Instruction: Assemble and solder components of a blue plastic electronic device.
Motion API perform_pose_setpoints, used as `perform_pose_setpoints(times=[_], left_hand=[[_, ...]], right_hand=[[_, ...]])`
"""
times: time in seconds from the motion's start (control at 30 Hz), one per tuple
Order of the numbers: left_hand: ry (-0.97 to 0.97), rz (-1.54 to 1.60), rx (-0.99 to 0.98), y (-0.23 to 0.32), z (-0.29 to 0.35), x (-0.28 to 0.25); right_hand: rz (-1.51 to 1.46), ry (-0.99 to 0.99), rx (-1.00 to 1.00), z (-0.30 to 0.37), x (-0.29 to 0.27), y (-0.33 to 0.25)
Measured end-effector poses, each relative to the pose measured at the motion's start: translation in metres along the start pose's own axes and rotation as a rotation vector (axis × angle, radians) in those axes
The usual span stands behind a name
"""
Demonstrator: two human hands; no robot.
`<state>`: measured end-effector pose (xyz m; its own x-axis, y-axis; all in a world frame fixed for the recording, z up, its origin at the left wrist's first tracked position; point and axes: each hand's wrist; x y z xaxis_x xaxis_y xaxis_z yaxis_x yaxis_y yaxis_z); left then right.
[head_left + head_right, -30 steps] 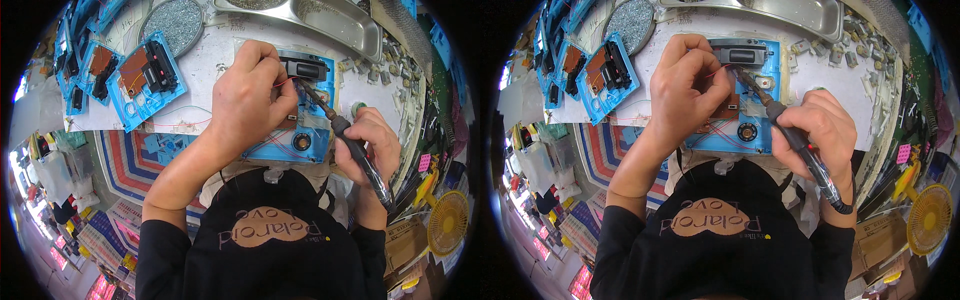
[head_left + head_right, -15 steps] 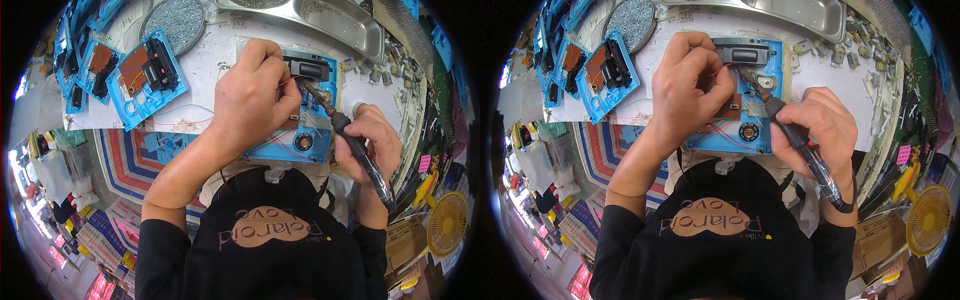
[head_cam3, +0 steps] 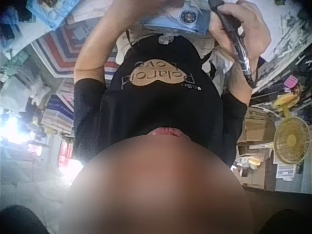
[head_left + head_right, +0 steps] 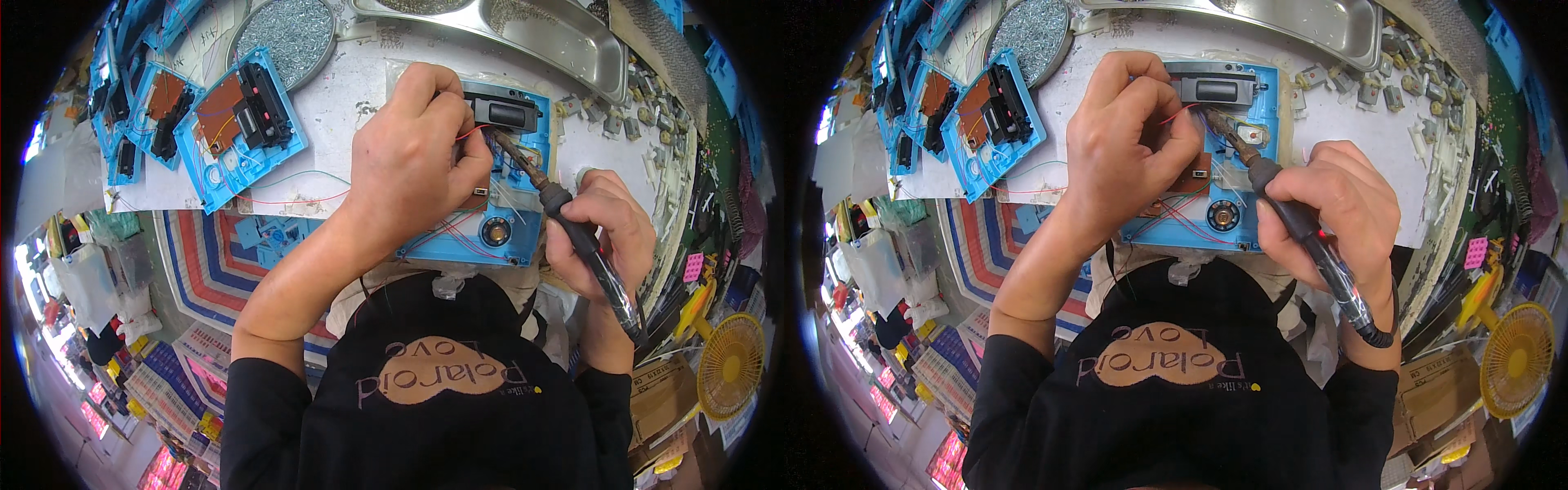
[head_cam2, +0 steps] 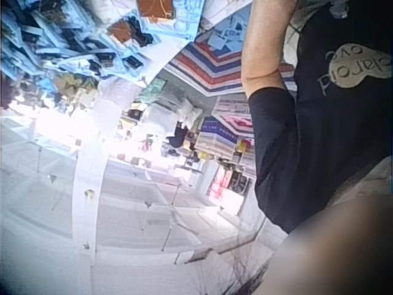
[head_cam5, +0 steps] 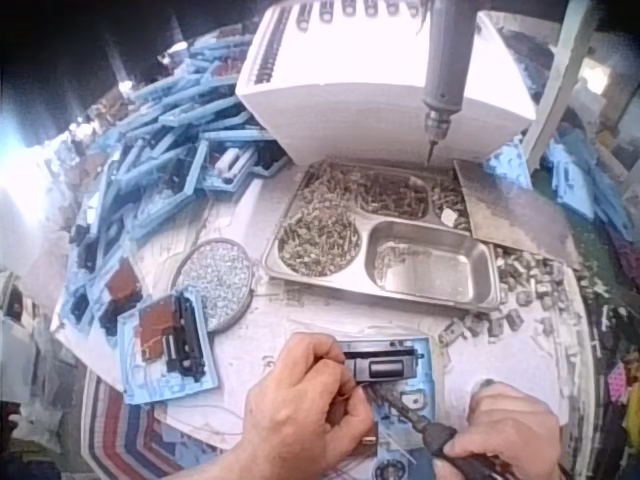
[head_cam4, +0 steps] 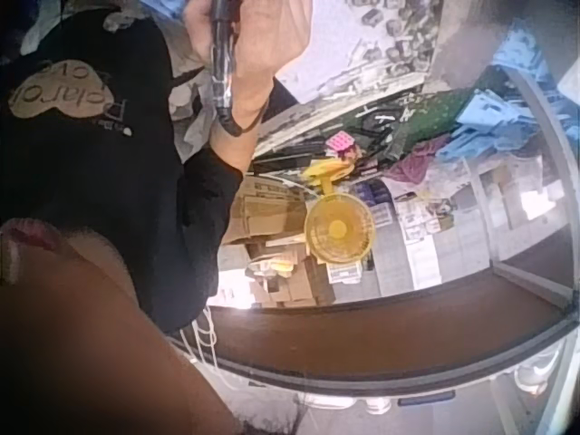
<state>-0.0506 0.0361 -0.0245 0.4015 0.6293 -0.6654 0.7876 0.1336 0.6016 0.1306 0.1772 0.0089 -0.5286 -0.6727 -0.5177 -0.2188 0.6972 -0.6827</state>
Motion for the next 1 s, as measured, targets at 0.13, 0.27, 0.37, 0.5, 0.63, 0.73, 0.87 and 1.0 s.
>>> perform_pose_setpoints(times=[0.13, 0.27, 0.37, 0.5, 0.63, 0.73, 0.87, 1.0], left_hand=[[-0.003, 0.003, -0.010, 0.001, 0.000, 0.001], [0.001, 0.013, -0.031, 0.001, 0.000, 0.002], [-0.010, 0.002, -0.023, 0.002, -0.001, 0.000], [-0.010, -0.006, -0.019, 0.002, -0.001, 0.000], [-0.013, -0.003, -0.023, 0.002, -0.001, 0.000], [-0.005, -0.002, -0.017, 0.002, 0.000, 0.001], [0.005, -0.005, -0.009, 0.002, -0.001, 0.001], [-0.007, -0.020, -0.018, 0.003, -0.001, 0.000]], right_hand=[[-0.002, 0.004, -0.006, 0.001, 0.000, 0.001], [-0.018, 0.011, -0.012, 0.000, 0.000, 0.002], [-0.020, 0.016, -0.017, 0.000, 0.000, 0.003], [-0.032, 0.007, 0.016, 0.001, -0.001, 0.001], [-0.029, 0.009, 0.017, 0.001, -0.003, -0.001], [-0.040, 0.004, 0.049, 0.006, -0.007, -0.004], [-0.045, 0.012, 0.057, 0.012, -0.014, -0.010], [-0.049, 0.018, 0.082, 0.019, -0.018, -0.013]])
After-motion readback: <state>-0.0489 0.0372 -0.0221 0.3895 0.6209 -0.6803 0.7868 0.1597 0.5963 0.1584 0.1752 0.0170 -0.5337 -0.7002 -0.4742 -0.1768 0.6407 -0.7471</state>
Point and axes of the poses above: each hand's wrist, its own z-axis away from the middle knuckle, its own x-axis out of the palm, y = z × x, and after that the axes turned 4 degrees about -z, right-handed
